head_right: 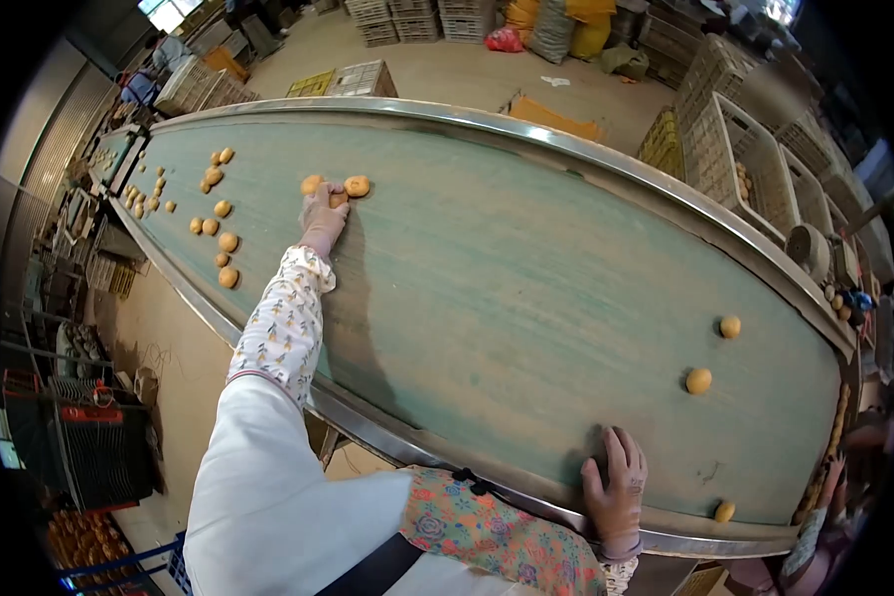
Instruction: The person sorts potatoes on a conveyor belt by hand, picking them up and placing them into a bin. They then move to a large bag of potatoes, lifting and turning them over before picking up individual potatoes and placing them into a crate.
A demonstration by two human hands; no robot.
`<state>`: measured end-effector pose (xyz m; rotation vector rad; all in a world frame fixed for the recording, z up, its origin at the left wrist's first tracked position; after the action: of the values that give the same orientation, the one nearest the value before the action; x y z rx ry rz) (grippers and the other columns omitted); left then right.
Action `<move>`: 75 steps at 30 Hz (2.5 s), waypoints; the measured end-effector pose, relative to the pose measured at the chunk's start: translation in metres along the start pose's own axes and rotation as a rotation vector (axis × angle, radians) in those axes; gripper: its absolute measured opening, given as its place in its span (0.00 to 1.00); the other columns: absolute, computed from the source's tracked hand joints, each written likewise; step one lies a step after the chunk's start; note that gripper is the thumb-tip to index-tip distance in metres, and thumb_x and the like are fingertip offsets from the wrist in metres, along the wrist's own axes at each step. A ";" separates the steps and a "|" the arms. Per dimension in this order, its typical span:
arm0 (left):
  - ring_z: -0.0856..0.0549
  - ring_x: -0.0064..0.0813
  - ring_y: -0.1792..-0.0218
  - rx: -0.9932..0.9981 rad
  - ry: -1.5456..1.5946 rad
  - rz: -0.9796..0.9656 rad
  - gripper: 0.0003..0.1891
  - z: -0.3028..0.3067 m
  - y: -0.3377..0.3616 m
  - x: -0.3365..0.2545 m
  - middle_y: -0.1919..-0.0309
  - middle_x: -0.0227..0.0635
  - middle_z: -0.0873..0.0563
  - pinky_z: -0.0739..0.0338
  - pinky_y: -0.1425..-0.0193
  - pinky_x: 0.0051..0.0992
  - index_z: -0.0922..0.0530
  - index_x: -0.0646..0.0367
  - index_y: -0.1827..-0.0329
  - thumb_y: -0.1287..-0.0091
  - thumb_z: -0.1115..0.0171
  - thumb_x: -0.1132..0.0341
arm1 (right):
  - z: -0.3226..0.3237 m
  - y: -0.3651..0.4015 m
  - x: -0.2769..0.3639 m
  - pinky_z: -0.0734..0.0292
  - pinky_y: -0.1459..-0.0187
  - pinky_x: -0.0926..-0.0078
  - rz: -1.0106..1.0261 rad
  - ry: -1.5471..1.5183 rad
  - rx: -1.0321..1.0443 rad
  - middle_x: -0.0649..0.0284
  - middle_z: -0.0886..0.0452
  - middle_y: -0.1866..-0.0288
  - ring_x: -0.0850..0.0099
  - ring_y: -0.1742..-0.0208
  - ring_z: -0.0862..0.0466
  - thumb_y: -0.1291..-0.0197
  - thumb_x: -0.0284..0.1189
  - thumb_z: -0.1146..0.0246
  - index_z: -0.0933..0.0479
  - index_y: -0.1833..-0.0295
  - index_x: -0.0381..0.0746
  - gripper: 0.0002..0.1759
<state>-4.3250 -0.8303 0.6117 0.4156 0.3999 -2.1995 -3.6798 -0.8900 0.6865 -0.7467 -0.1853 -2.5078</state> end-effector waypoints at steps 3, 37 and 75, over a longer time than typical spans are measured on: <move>0.20 0.38 0.39 0.094 0.433 -0.363 0.29 0.012 0.053 -0.067 0.40 0.40 0.20 0.27 0.31 0.36 0.27 0.48 0.32 0.36 0.27 0.65 | 0.004 -0.010 0.017 0.28 0.33 0.55 0.009 -0.160 -0.055 0.45 0.20 0.36 0.47 0.35 0.22 0.39 0.28 0.32 0.26 0.31 0.35 0.30; 0.19 0.47 0.42 0.298 0.421 -1.137 0.29 0.092 0.302 -0.057 0.45 0.44 0.17 0.37 0.25 0.60 0.27 0.63 0.31 0.37 0.34 0.67 | 0.215 -0.024 -0.047 0.22 0.38 0.55 -0.301 0.354 -0.701 0.48 0.14 0.46 0.51 0.43 0.16 0.39 0.41 0.31 0.19 0.39 0.42 0.25; 0.23 0.40 0.37 1.044 0.353 -3.268 0.24 0.152 0.868 -0.152 0.44 0.34 0.16 0.44 0.24 0.54 0.24 0.48 0.37 0.35 0.34 0.52 | 0.033 0.491 0.346 0.17 0.56 0.57 -1.342 -0.001 -0.603 0.57 0.13 0.62 0.58 0.56 0.12 0.39 0.39 0.34 0.16 0.55 0.41 0.14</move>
<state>-3.5723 -1.3070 0.6902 -0.0808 0.1811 0.5901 -3.6614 -1.4537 0.8945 -1.0664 0.1604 -3.9326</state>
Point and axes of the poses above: each hand's wrist, its own y-axis away from the middle knuckle, its own z-axis out of the back of the hand, x = y × z, the point moved 4 cm from there along -y, towards the middle knuckle
